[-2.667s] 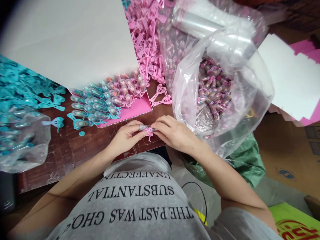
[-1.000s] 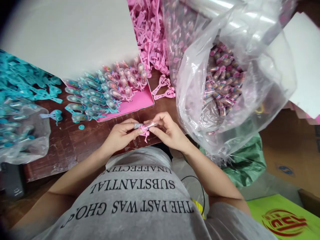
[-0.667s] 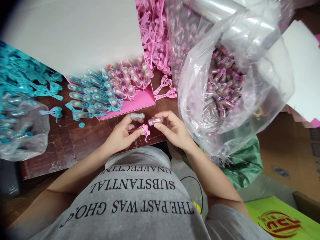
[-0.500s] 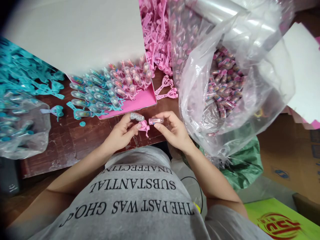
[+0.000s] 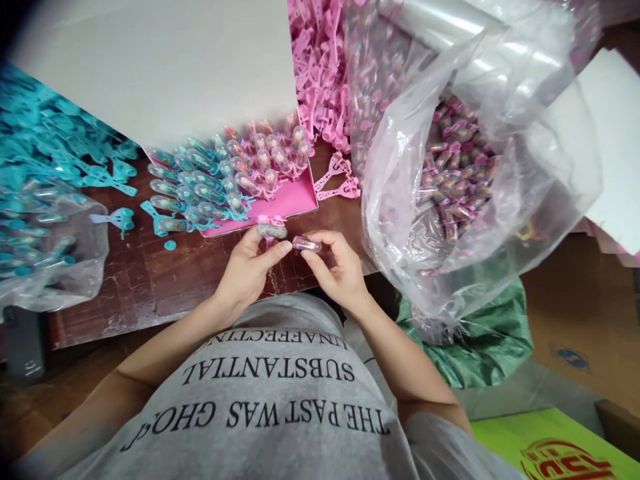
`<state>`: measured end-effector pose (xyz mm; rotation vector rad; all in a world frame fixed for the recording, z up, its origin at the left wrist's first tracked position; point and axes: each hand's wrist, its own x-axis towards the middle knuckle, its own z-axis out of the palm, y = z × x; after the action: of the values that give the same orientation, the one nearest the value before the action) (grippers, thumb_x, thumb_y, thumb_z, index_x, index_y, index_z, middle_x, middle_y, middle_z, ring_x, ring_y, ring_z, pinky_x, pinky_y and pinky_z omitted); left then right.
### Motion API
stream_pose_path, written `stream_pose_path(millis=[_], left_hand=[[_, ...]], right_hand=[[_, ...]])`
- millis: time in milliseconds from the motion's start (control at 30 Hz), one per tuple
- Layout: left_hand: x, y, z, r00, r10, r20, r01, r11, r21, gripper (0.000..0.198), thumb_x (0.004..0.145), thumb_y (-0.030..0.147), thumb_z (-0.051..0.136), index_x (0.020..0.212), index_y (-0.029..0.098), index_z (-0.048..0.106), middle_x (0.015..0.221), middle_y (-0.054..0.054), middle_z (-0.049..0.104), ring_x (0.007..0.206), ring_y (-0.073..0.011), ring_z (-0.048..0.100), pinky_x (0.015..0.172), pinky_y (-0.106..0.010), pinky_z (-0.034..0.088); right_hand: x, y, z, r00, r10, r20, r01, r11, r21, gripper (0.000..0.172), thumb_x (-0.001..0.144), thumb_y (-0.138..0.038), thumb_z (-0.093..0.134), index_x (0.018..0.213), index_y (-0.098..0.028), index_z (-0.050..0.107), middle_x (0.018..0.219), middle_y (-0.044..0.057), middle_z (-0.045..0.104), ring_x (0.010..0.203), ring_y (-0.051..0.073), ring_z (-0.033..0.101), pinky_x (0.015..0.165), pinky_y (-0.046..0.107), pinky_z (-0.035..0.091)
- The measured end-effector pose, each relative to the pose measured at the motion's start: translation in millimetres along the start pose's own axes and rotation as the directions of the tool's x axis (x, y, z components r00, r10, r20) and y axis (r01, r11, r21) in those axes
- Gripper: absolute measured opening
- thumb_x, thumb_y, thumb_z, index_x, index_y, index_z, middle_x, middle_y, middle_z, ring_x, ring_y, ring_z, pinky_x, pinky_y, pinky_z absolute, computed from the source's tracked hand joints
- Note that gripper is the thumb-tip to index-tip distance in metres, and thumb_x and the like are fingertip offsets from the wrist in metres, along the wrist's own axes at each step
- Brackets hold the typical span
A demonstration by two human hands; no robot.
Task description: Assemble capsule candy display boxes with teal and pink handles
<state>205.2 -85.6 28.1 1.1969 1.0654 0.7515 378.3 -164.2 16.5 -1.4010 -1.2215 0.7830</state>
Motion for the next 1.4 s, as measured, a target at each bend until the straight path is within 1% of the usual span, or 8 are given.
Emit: stream_pose_path(millis=[67, 133, 200, 333, 600, 767, 1067, 1400], left_hand=[[-0.6, -1.2, 2.9, 0.998, 0.036, -0.058, -0.041, 0.996, -0.083, 0.04, 0.087, 0.03, 0.083, 0.121, 0.028, 0.063, 0.123, -0.003, 0.069, 0.106, -0.0174, 0.065, 0.089, -0.03, 0.058], [-2.2, -3.3, 4.4, 0.997, 0.063, -0.041, -0.066, 0.994, -0.09, 0.058, 0.086, 0.028, 0.083, 0.135, 0.033, 0.053, 0.138, -0.004, 0.064, 0.118, -0.0187, 0.065, 0.092, -0.03, 0.059], [-4.5, -5.9, 5.5, 0.997, 0.074, -0.01, -0.075, 0.996, -0.055, 0.065, 0.087, 0.027, 0.082, 0.14, 0.036, 0.046, 0.143, -0.005, 0.06, 0.118, -0.0186, 0.066, 0.092, -0.031, 0.061], [-7.4, -8.7, 10.3, 0.997, 0.08, 0.018, -0.079, 0.996, -0.039, 0.057, 0.089, 0.028, 0.08, 0.132, 0.034, 0.043, 0.131, -0.004, 0.061, 0.103, -0.0148, 0.071, 0.091, -0.031, 0.064], [-9.2, -0.4, 24.1, 0.994, 0.074, 0.075, -0.073, 0.997, -0.006, 0.057, 0.09, 0.02, 0.079, 0.133, 0.03, 0.042, 0.112, -0.002, 0.068, 0.095, -0.0149, 0.075, 0.088, -0.032, 0.066], [-8.0, -0.6, 24.7, 0.99, 0.063, 0.125, -0.062, 0.998, -0.006, 0.066, 0.09, 0.022, 0.079, 0.143, 0.029, 0.04, 0.117, -0.004, 0.069, 0.097, -0.0161, 0.075, 0.09, -0.033, 0.067], [-3.7, -2.5, 25.3, 0.993, 0.035, 0.116, -0.032, 0.999, -0.023, 0.074, 0.081, 0.024, 0.085, 0.14, 0.028, 0.042, 0.112, -0.003, 0.068, 0.086, -0.0133, 0.072, 0.082, -0.03, 0.065], [-3.1, -3.7, 22.1, 0.992, 0.035, 0.124, -0.037, 0.999, 0.013, 0.067, 0.081, 0.026, 0.087, 0.134, 0.029, 0.046, 0.113, -0.003, 0.065, 0.089, -0.0146, 0.071, 0.083, -0.032, 0.066]], right_hand=[[-2.5, 0.9, 2.0, 1.0, -0.004, -0.019, 0.004, 1.0, 0.008, 0.022, 0.103, -0.035, 0.069, 0.124, -0.03, 0.065, 0.123, 0.006, 0.075, 0.111, 0.021, 0.074, 0.098, 0.043, 0.063], [-5.9, 3.5, 2.8, 0.999, 0.014, -0.05, -0.013, 1.0, 0.02, 0.024, 0.103, -0.034, 0.07, 0.126, -0.031, 0.064, 0.124, 0.006, 0.074, 0.113, 0.022, 0.074, 0.101, 0.045, 0.062], [-10.1, 6.6, 2.9, 0.997, 0.04, -0.073, -0.039, 0.999, 0.019, 0.026, 0.103, -0.036, 0.069, 0.127, -0.031, 0.063, 0.125, 0.007, 0.074, 0.113, 0.022, 0.074, 0.103, 0.047, 0.062], [-19.3, 9.9, 2.8, 0.996, 0.053, -0.066, -0.054, 0.998, -0.011, 0.026, 0.103, -0.038, 0.069, 0.127, -0.03, 0.063, 0.122, 0.007, 0.075, 0.111, 0.023, 0.075, 0.101, 0.045, 0.063], [-29.0, 8.9, 0.4, 0.995, 0.006, -0.099, -0.014, 0.997, -0.078, 0.022, 0.103, -0.03, 0.068, 0.124, -0.03, 0.064, 0.121, 0.007, 0.075, 0.114, 0.024, 0.073, 0.102, 0.048, 0.062], [-27.6, 6.7, -3.0, 0.996, -0.022, -0.081, 0.013, 0.994, -0.107, 0.02, 0.103, -0.028, 0.067, 0.122, -0.03, 0.064, 0.122, 0.007, 0.076, 0.115, 0.024, 0.074, 0.101, 0.046, 0.062], [-28.6, 10.1, -10.1, 0.999, -0.013, -0.036, 0.007, 0.986, -0.168, 0.023, 0.104, -0.03, 0.066, 0.127, -0.03, 0.064, 0.123, 0.007, 0.078, 0.112, 0.023, 0.076, 0.098, 0.043, 0.063], [-28.6, 16.7, -10.7, 0.997, -0.08, -0.017, 0.074, 0.97, -0.233, 0.024, 0.105, -0.031, 0.066, 0.129, -0.03, 0.064, 0.123, 0.007, 0.079, 0.112, 0.024, 0.077, 0.095, 0.043, 0.064]])
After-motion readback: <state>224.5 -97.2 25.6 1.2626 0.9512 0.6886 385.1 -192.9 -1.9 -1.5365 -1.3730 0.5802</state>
